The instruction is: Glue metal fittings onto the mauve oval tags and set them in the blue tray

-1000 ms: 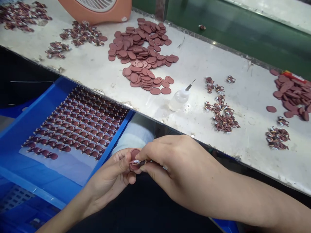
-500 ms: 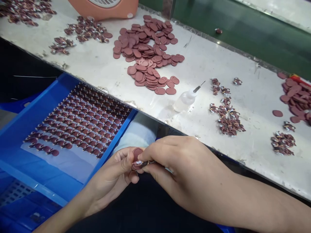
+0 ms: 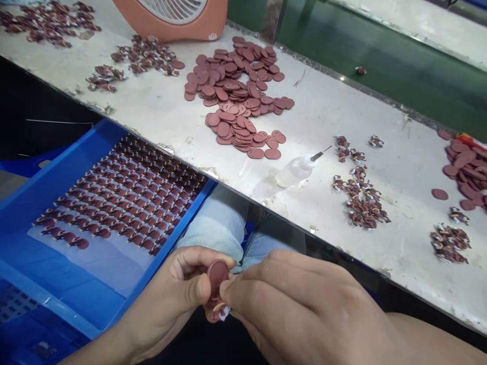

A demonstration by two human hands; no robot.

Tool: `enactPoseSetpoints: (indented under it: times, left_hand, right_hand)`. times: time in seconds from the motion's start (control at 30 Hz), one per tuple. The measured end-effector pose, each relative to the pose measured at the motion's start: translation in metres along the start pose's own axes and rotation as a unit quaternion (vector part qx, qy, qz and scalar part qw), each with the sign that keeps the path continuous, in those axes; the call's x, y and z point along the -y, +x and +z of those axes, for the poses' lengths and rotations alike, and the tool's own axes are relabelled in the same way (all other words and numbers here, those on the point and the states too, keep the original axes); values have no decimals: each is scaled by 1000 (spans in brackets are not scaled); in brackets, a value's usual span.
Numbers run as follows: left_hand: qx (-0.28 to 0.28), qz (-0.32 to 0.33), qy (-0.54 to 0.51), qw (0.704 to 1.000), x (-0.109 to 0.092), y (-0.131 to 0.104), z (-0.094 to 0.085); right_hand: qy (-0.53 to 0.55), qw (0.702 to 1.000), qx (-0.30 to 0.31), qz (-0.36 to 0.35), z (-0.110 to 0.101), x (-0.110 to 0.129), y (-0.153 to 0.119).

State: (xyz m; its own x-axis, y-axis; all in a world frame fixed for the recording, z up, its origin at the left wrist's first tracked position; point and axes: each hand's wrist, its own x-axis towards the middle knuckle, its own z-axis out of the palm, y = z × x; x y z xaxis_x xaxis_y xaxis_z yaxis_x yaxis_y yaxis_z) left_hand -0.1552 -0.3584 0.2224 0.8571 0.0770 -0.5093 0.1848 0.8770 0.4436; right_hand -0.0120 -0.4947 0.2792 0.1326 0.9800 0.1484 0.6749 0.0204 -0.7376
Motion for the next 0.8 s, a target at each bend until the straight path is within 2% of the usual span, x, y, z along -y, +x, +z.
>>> enactPoseSetpoints:
  times: [0.13, 0.23, 0.53, 0.8]
  left_hand:
    - [-3, -5, -1, 1000, -1, 2, 0]
    - [-9, -5, 2, 1000, -1, 4, -2]
    - [-22, -1, -7, 1000, 1, 5, -6]
    - [21, -1, -7, 1000, 1, 4, -13]
  right_hand:
    - [-5, 1000, -12, 2, 1, -2, 0]
    - [1, 1000, 3, -4, 1, -5, 5]
    - [-21, 999, 16, 32, -5, 1, 16]
    - [-26, 998, 31, 38, -8, 6, 15]
